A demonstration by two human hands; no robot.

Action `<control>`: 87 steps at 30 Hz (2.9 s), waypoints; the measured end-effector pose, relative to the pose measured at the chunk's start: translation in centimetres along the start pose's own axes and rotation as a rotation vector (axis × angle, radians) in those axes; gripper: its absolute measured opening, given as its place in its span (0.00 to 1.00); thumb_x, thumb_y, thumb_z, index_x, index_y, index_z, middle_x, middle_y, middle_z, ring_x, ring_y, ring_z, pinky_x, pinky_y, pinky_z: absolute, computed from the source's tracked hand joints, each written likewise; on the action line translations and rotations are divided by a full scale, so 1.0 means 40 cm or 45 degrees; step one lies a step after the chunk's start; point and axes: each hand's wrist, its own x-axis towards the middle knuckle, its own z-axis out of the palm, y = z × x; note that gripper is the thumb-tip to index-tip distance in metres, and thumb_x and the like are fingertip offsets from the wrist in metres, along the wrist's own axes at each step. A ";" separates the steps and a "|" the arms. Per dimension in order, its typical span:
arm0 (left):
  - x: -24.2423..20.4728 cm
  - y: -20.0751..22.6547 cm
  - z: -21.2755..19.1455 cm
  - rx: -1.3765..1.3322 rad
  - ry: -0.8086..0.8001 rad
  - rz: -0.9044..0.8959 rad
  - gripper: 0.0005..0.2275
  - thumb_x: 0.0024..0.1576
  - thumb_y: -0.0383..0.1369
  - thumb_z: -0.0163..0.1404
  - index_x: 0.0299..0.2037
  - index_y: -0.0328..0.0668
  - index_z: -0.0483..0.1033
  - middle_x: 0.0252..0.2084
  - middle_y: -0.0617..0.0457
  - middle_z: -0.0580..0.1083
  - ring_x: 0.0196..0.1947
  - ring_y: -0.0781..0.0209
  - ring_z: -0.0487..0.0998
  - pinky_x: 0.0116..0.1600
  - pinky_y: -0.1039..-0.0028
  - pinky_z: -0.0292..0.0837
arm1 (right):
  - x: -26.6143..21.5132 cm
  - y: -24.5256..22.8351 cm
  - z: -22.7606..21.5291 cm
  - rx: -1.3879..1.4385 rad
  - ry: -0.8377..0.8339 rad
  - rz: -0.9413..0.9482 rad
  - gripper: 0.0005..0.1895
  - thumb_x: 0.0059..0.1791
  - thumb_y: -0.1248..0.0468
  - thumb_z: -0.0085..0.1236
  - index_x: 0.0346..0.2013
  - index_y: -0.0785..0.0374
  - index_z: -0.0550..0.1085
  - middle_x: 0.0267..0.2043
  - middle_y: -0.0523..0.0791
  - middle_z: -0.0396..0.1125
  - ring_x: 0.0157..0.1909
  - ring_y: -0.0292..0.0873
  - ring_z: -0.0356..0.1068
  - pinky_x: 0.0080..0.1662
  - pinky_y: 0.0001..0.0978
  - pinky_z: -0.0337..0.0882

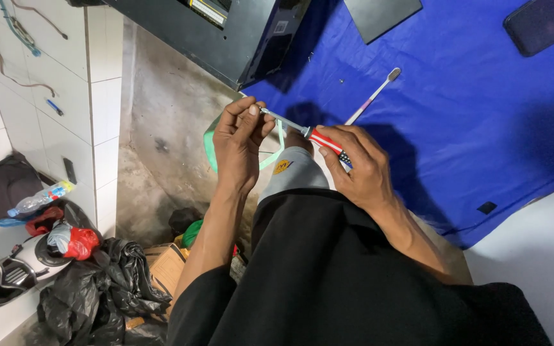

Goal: The person works on the internal components of a desktop computer case, using a screwdriver to tighten screws on the motherboard area. They then reposition the case and secure the side panel with screws.

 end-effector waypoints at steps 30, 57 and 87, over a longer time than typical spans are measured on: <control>0.118 0.113 0.216 0.727 -0.423 0.616 0.24 0.60 0.24 0.58 0.66 0.37 0.63 0.50 0.41 0.75 0.46 0.55 0.80 0.49 0.65 0.82 | 0.125 0.076 -0.130 0.239 0.080 0.568 0.12 0.56 0.66 0.55 0.54 0.60 0.79 0.27 0.50 0.72 0.31 0.43 0.71 0.41 0.39 0.74; 0.487 0.203 0.454 2.274 0.145 0.920 0.47 0.57 0.74 0.51 0.75 0.47 0.55 0.74 0.32 0.49 0.75 0.31 0.43 0.70 0.25 0.51 | 0.557 0.261 -0.314 -0.361 0.077 -0.193 0.09 0.62 0.74 0.53 0.56 0.74 0.75 0.56 0.56 0.73 0.56 0.59 0.72 0.56 0.45 0.68; 0.101 0.085 0.165 -0.279 -0.540 -0.281 0.26 0.66 0.48 0.45 0.58 0.25 0.74 0.43 0.37 0.78 0.38 0.54 0.85 0.44 0.72 0.85 | 0.162 -0.074 -0.119 -0.192 -0.078 0.130 0.13 0.56 0.68 0.58 0.55 0.62 0.79 0.46 0.52 0.74 0.47 0.57 0.75 0.50 0.47 0.72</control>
